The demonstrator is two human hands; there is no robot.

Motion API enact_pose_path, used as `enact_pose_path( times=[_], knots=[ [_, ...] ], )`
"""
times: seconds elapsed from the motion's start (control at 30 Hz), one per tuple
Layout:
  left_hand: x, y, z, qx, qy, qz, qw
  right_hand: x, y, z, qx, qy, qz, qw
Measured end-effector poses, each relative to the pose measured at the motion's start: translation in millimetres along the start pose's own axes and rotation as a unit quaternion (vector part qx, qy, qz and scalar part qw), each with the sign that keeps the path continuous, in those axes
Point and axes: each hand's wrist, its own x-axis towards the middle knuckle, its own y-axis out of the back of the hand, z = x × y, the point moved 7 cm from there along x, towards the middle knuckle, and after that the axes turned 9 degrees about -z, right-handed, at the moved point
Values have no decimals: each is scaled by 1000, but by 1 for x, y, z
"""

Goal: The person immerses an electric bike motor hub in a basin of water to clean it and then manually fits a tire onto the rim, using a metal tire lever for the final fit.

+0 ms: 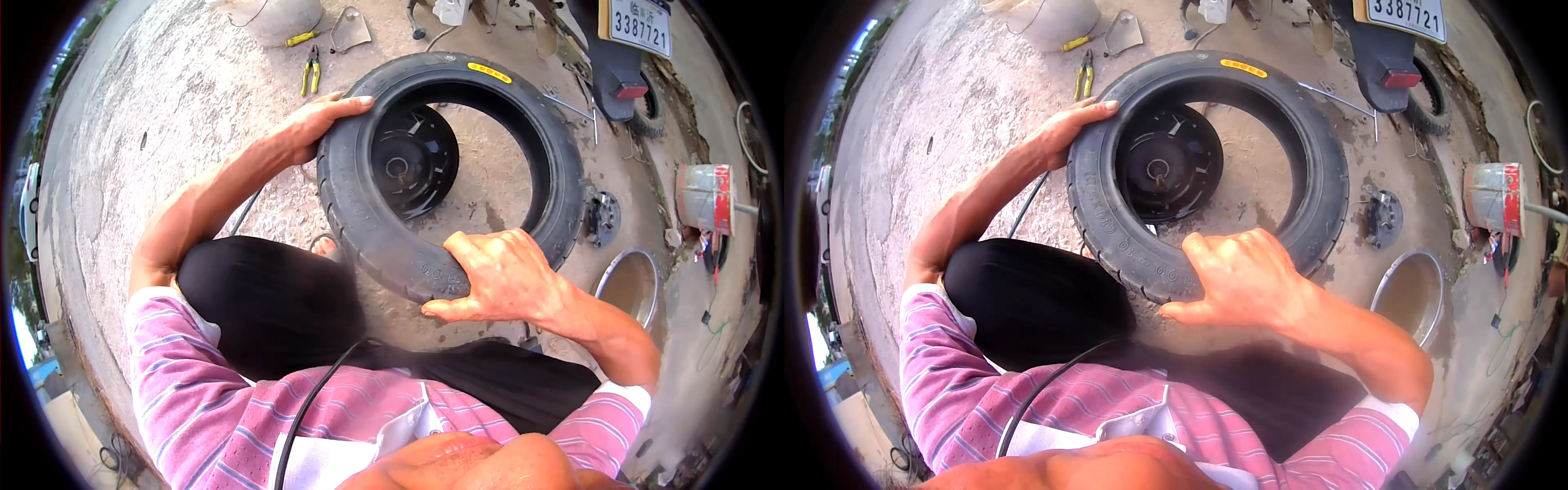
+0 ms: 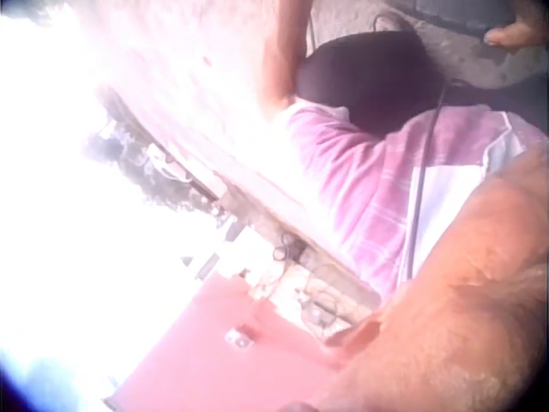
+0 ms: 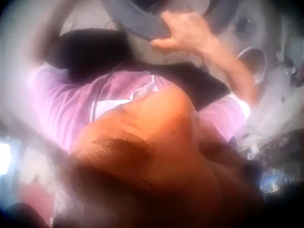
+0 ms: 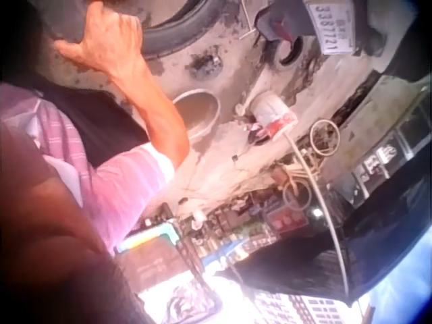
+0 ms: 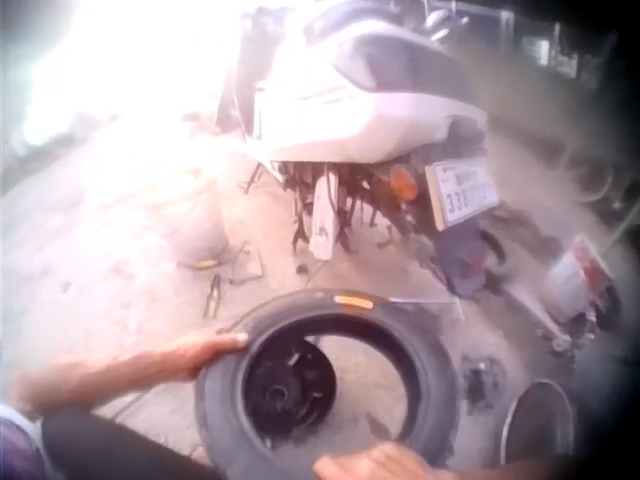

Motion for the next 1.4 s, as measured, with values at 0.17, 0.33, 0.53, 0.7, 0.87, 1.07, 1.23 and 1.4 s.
enact_pose_path(
  times=[0.17, 0.33, 0.53, 0.7, 0.87, 1.07, 1.23, 1.4],
  knots=[
    [-41, 46, 1, 68, -103, 56, 991, 39, -40, 6, -35, 48, -4, 998],
    [-39, 69, -5, 60, -127, 63, 988, 65, -44, 10, -65, 45, -10, 997],
    [-37, 98, -10, 126, -116, 104, 980, 88, -60, 19, -70, 24, -35, 997],
    [-37, 103, -15, 186, -100, 103, 972, 104, -78, 22, -59, 22, -70, 996],
    [-22, 134, -50, 139, -98, 89, 981, 111, -91, 22, -44, 47, -63, 996],
    [-19, 145, -58, 189, -77, 114, 972, 108, -92, 27, -2, 63, -38, 997],
    [-20, 139, -51, 228, -76, 108, 965, 102, -59, 54, 37, 66, 77, 994],
    [-24, 142, -55, 202, -105, 106, 968, 90, -2, 126, 121, -79, 257, 956]
  ],
)
